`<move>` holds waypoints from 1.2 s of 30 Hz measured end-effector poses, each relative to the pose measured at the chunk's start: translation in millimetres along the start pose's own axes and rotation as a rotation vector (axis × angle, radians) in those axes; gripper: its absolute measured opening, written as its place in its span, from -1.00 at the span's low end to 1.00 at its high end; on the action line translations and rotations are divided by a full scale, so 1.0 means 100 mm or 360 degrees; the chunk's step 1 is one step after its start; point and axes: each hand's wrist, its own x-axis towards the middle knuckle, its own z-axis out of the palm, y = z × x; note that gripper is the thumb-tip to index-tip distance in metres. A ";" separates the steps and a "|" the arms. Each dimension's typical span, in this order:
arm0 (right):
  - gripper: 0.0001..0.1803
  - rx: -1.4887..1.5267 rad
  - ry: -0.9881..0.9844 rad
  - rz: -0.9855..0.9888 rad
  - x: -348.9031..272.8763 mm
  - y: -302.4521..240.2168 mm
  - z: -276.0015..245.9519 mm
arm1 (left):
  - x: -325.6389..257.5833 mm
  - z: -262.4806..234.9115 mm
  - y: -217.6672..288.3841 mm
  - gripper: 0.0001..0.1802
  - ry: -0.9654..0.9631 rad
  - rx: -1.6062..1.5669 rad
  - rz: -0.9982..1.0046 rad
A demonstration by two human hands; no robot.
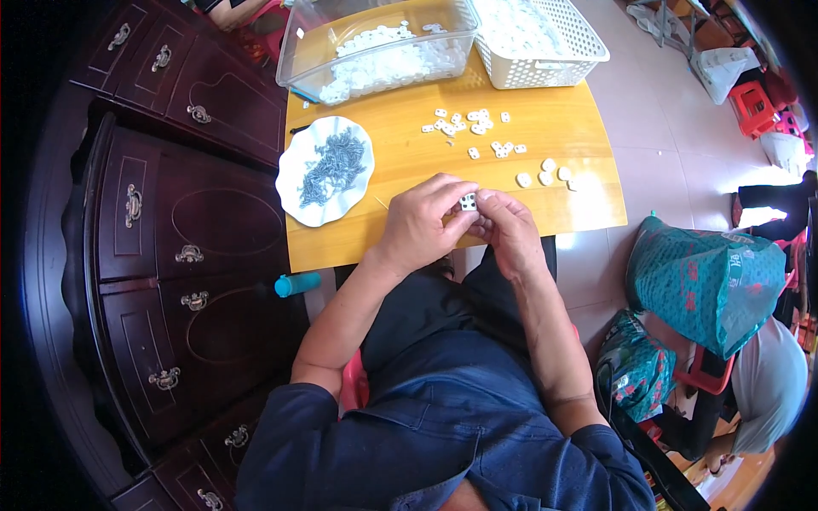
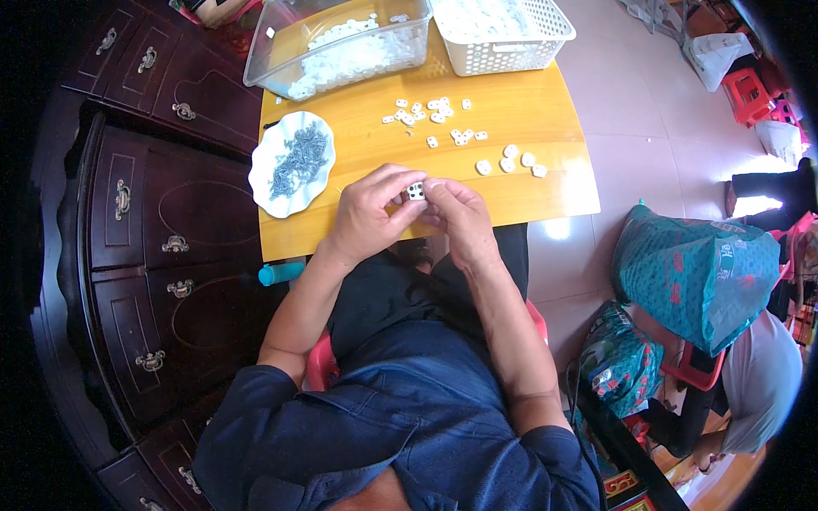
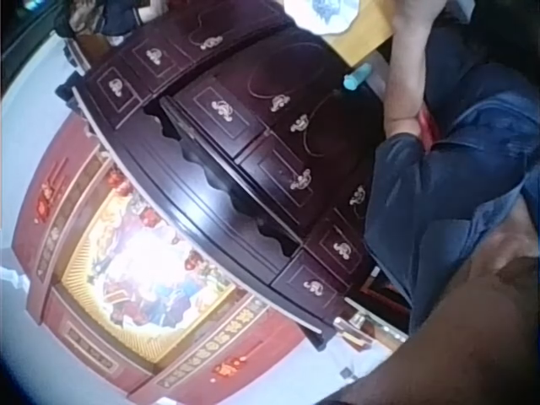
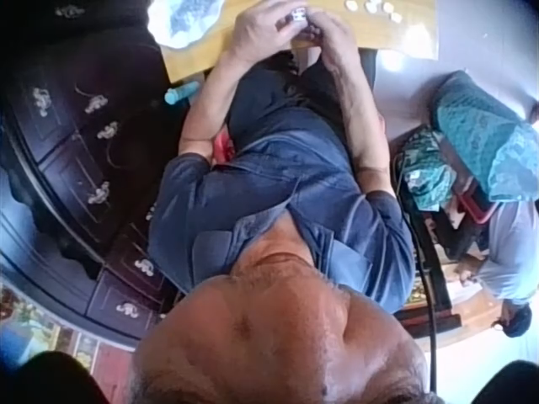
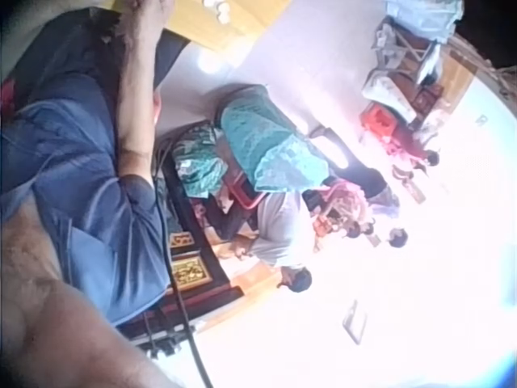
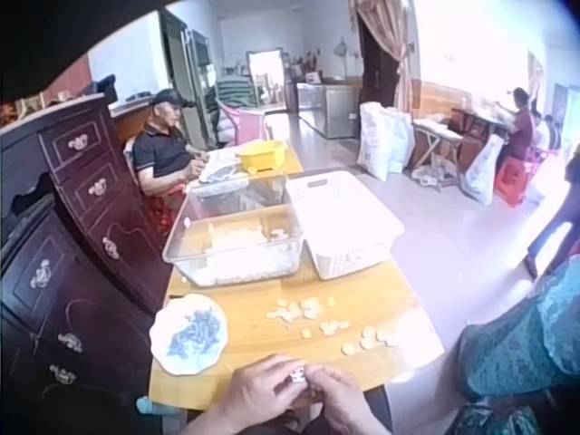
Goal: Manually assemble small white plastic components by inserting metal pins into them.
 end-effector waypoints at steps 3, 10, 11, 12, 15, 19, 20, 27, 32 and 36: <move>-0.77 -0.0074 -0.0038 -0.0020 0.03 0.02 -0.04 | 0.00 -0.02 -0.02 -0.63 -0.0031 -0.0041 -0.0020; -0.77 -0.0346 0.0064 -0.0284 0.04 0.06 -0.01 | 0.00 -0.03 0.01 -0.63 -0.0044 -0.0021 -0.0043; -0.77 -0.0345 0.0063 -0.0284 0.03 0.06 -0.01 | 0.00 -0.04 0.01 -0.63 -0.0044 -0.0020 -0.0044; -0.78 -0.0381 0.0063 -0.0301 0.03 0.05 -0.01 | 0.00 -0.04 0.02 -0.64 -0.0047 0.0009 -0.0029; -0.78 -0.0434 0.0107 -0.0331 0.01 0.05 0.04 | 0.01 -0.04 0.00 -0.66 -0.0036 0.0061 0.0020; -0.79 -0.0472 0.0179 -0.0352 0.00 0.07 0.03 | 0.01 -0.01 -0.02 -0.75 0.0004 0.0138 0.0087; -0.79 -0.0470 0.0179 -0.0353 -0.01 0.07 0.03 | 0.01 0.00 -0.03 -0.75 0.0002 0.0139 0.0088; -0.77 -0.0507 0.0225 -0.0396 -0.02 0.07 0.02 | 0.02 0.05 -0.09 -0.78 0.0014 0.0126 0.0167; -0.74 -0.0545 0.0212 -0.0423 0.00 0.05 0.00 | 0.04 0.07 -0.06 -0.78 0.0039 -0.0010 0.0078; -0.72 -0.0708 0.0279 -0.0494 -0.01 0.00 -0.03 | 0.07 0.05 -0.03 -0.69 -0.0007 -0.0180 -0.0064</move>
